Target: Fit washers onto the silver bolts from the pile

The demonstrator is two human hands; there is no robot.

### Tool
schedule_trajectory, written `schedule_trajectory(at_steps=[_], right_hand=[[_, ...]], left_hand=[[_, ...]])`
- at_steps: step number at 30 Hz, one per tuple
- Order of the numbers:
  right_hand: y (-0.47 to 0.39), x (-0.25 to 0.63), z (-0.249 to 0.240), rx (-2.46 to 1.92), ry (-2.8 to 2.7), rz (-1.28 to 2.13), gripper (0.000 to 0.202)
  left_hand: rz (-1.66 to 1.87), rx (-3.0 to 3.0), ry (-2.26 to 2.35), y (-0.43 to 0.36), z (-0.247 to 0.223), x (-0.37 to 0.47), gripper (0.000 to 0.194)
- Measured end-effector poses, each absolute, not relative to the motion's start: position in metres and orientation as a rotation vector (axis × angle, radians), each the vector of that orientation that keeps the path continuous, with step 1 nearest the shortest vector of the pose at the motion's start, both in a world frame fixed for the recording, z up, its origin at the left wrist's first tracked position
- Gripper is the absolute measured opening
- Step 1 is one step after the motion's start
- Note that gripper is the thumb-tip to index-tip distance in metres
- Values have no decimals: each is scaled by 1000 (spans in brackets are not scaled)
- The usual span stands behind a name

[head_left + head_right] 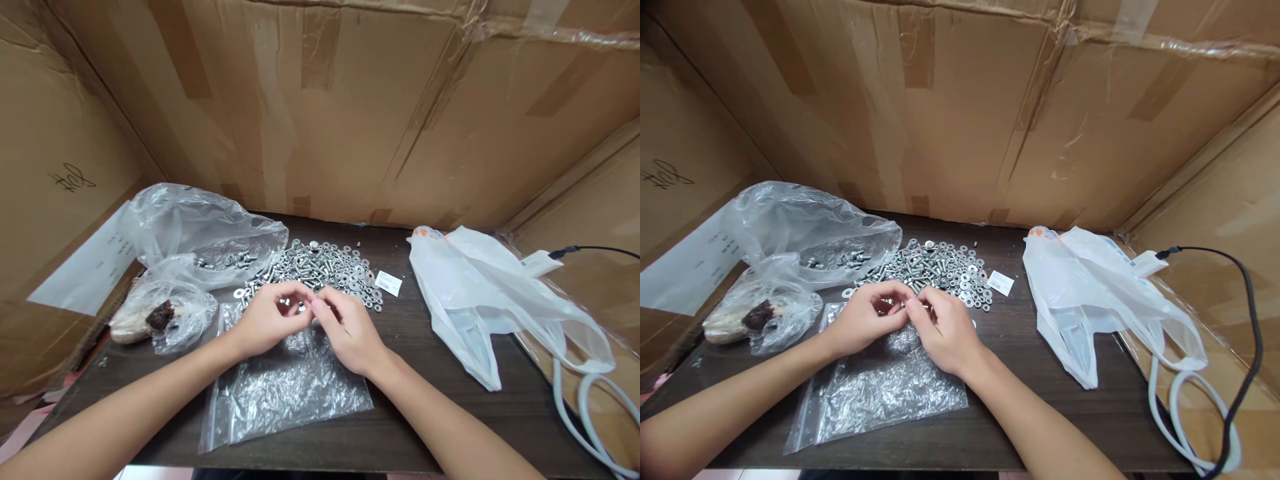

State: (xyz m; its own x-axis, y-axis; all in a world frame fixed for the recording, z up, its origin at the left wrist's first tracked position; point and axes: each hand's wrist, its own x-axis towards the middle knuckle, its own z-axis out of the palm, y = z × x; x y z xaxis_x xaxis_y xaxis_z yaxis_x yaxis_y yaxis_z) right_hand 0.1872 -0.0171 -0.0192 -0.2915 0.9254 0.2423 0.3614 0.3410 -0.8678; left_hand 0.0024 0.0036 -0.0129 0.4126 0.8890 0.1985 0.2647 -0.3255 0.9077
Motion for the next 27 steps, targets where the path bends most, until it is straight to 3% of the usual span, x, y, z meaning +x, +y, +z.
schedule_trajectory(at_steps=[2, 4, 12, 19, 27], right_hand=[[-18, 187, -17, -1108, -1850, 853, 22], [-18, 187, -16, -1099, -1843, 869, 22], [-14, 184, -21, -1197, -1658, 1314, 59], [-18, 189, -15, -1077, -1862, 856, 19], [-15, 191, -16, -1067, -1831, 898, 26]], left_hand=[[781, 1630, 918, 10, -13, 1, 16], [681, 1549, 852, 13, -14, -1, 19], [1057, 2249, 956, 1, -11, 1, 12], [860, 1813, 1027, 5, -10, 2, 10], [907, 1738, 982, 5, -6, 4, 14]])
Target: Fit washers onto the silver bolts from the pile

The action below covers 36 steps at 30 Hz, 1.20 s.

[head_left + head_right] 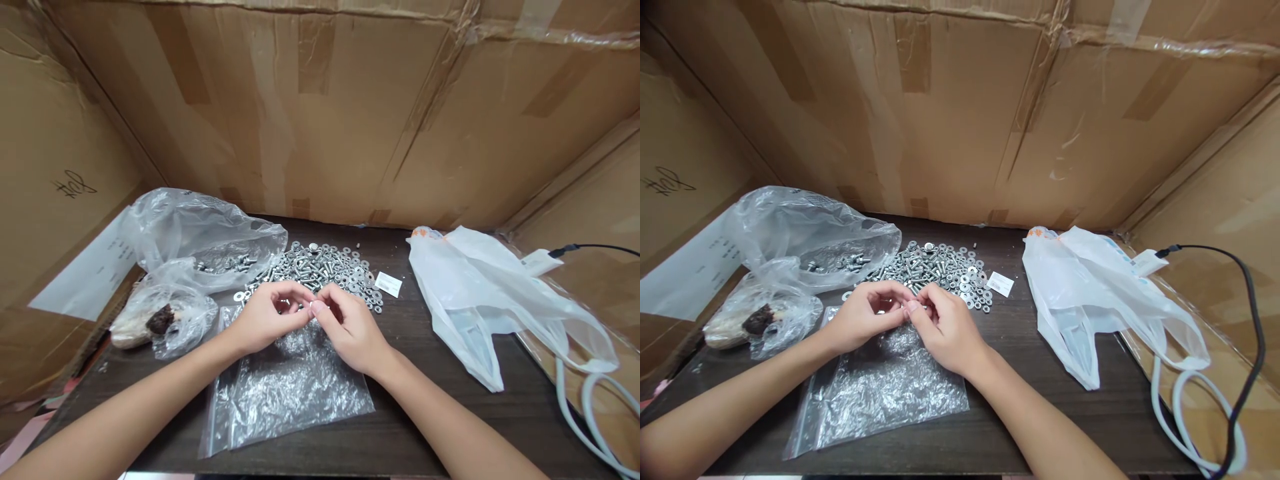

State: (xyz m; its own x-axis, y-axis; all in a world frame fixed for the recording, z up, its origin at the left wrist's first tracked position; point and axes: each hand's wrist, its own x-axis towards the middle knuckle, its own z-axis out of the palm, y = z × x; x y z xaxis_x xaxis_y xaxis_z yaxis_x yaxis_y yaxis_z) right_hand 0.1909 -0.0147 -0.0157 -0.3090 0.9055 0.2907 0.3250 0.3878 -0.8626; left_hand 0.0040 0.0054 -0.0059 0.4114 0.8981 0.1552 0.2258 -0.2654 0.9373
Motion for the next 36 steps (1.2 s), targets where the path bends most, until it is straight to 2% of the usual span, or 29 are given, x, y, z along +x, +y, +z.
schedule_trajectory(at_steps=[5, 7, 9, 12, 14, 20, 27, 29, 33, 36], right_hand=[[-14, 187, -21, -1112, -1754, 1112, 51], [-14, 185, -22, -1124, -1721, 1159, 55], [-16, 185, -21, -1134, -1749, 1090, 50], [-17, 187, -18, -1076, -1863, 896, 26], [-17, 187, -16, -1044, -1884, 876, 18], [-15, 188, -16, -1056, -1811, 995, 20], [-15, 189, -22, -1112, -1904, 995, 54], [-16, 189, -21, -1090, -1886, 958, 50], [-18, 188, -14, -1029, -1873, 884, 22], [-17, 186, -15, -1038, -1848, 947, 26]], left_hand=[[965, 1993, 988, 1, -6, 4, 13], [1008, 2087, 983, -1, -6, 3, 12], [1018, 2093, 997, -1, -7, 3, 11], [990, 2031, 1024, 1, -7, 2, 12], [982, 2021, 1026, 2, -8, 1, 13], [966, 2069, 1031, 2, -10, 1, 14], [1056, 2211, 945, -2, -9, 1, 9], [1043, 2168, 975, -1, -9, 1, 9], [952, 1964, 1035, 2, -10, 2, 10], [967, 2001, 1016, 2, -10, 1, 11]])
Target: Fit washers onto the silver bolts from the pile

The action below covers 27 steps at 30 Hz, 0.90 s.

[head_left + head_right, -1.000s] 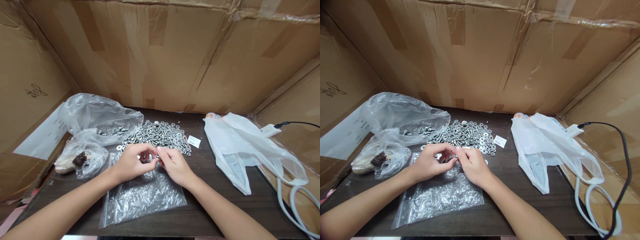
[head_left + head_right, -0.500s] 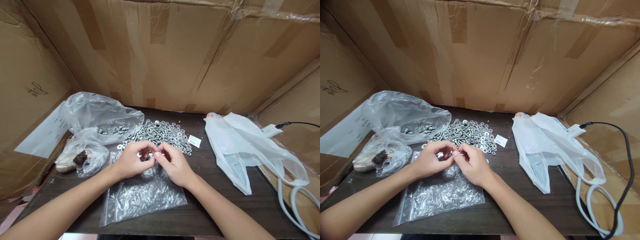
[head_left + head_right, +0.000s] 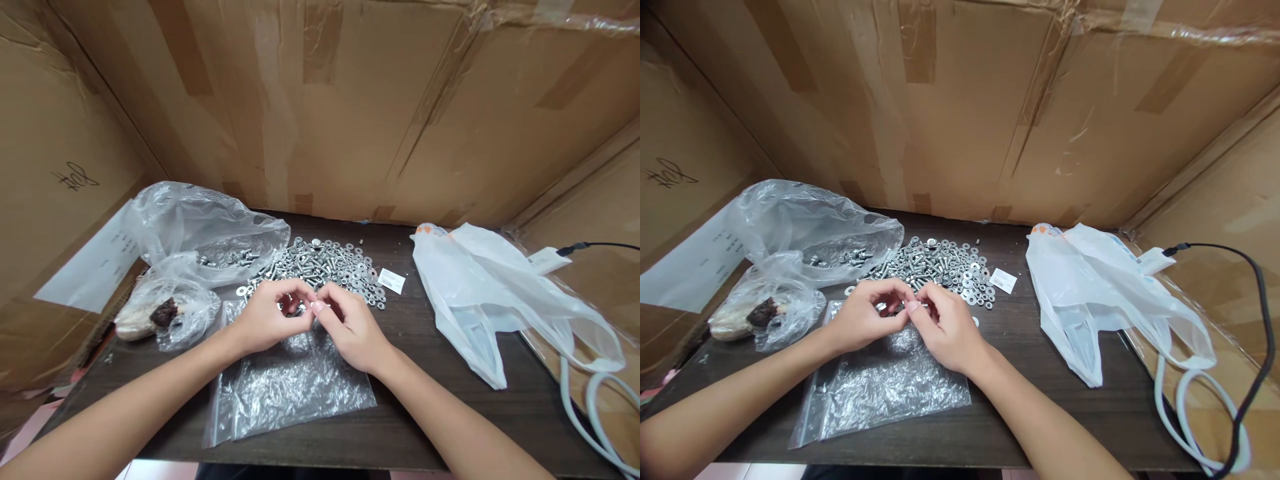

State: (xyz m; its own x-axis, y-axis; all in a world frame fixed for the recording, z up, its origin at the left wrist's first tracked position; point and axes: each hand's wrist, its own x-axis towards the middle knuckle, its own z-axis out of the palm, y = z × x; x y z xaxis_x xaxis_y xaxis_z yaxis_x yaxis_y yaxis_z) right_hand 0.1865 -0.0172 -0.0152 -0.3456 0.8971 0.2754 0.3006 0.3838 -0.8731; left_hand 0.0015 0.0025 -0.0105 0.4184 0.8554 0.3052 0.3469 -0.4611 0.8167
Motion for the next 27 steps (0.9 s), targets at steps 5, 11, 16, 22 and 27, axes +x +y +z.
schedule_trajectory(at_steps=[5, 11, 16, 22, 27], right_hand=[[-15, 185, -24, -1131, -1793, 1124, 57], [-17, 190, -16, -1022, -1884, 866, 20], [-16, 188, -19, -1058, -1825, 1076, 39], [-16, 187, -22, -1098, -1828, 1047, 43], [-17, 190, -16, -1019, -1887, 980, 16]], left_hand=[[1120, 2262, 932, -2, -12, 1, 10], [922, 1853, 987, 4, -11, 2, 8], [1013, 2056, 966, 3, -12, 0, 10], [1172, 2369, 908, 1, -11, -2, 9], [1008, 2122, 967, 4, -10, -1, 10]])
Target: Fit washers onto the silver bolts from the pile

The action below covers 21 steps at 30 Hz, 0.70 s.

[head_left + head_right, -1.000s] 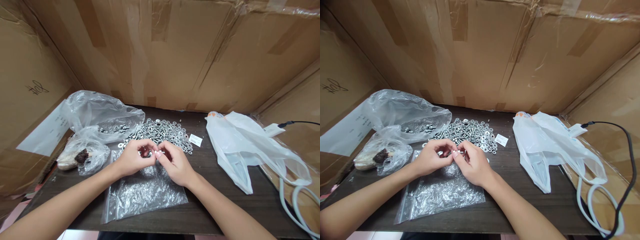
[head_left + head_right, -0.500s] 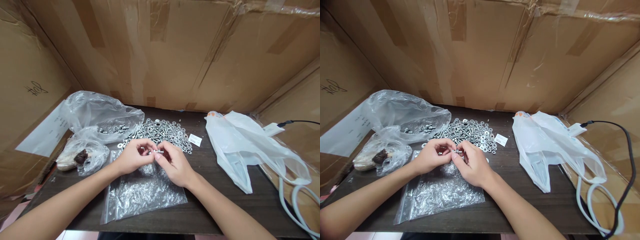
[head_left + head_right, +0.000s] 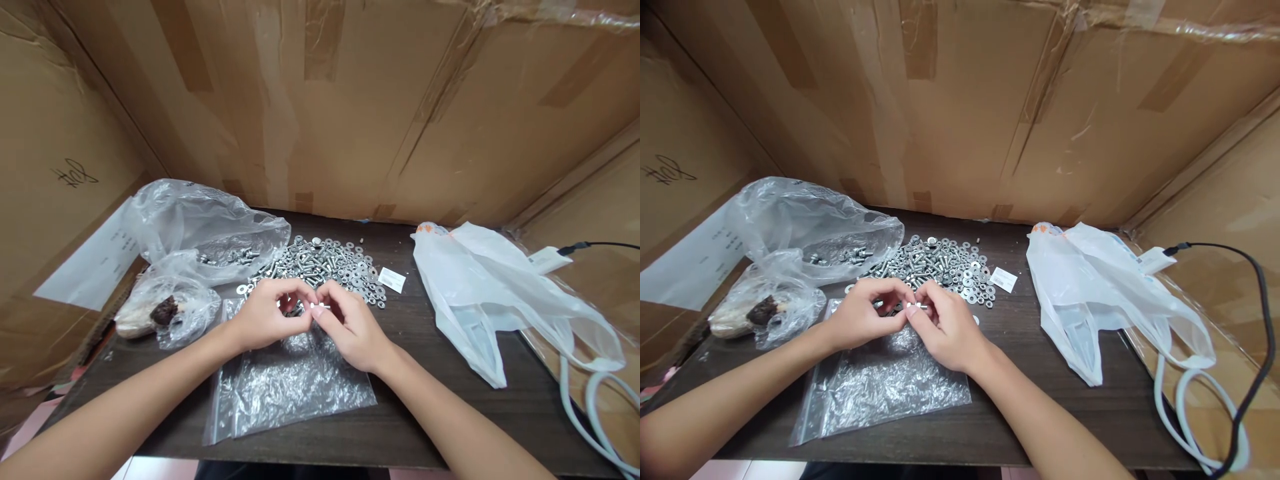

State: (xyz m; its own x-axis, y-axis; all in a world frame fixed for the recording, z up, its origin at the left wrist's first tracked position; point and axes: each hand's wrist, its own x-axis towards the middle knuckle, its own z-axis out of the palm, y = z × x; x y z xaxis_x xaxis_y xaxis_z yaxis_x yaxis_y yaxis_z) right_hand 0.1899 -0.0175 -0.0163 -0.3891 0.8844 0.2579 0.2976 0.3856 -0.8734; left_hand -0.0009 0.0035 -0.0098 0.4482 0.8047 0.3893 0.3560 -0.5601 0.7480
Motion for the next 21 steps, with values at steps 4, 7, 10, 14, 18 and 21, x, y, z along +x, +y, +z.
schedule_trajectory(at_steps=[4, 7, 10, 14, 18, 21], right_hand=[[-15, 188, -19, -1047, -1877, 1104, 43], [-14, 187, -21, -1073, -1855, 1125, 49], [-16, 189, -19, -1049, -1877, 987, 30], [-17, 191, -15, -1016, -1883, 980, 16], [-15, 188, -20, -1080, -1816, 1136, 41], [-14, 186, -23, -1139, -1798, 1178, 53]], left_hand=[[1141, 2314, 894, 1, -12, 0, 10], [1166, 2328, 885, 0, -13, 0, 10], [1044, 2082, 971, 3, -13, 0, 10], [856, 1797, 937, 8, -11, -1, 9], [915, 1971, 965, 4, -10, 1, 11], [1002, 2145, 984, 0, -9, 1, 13]])
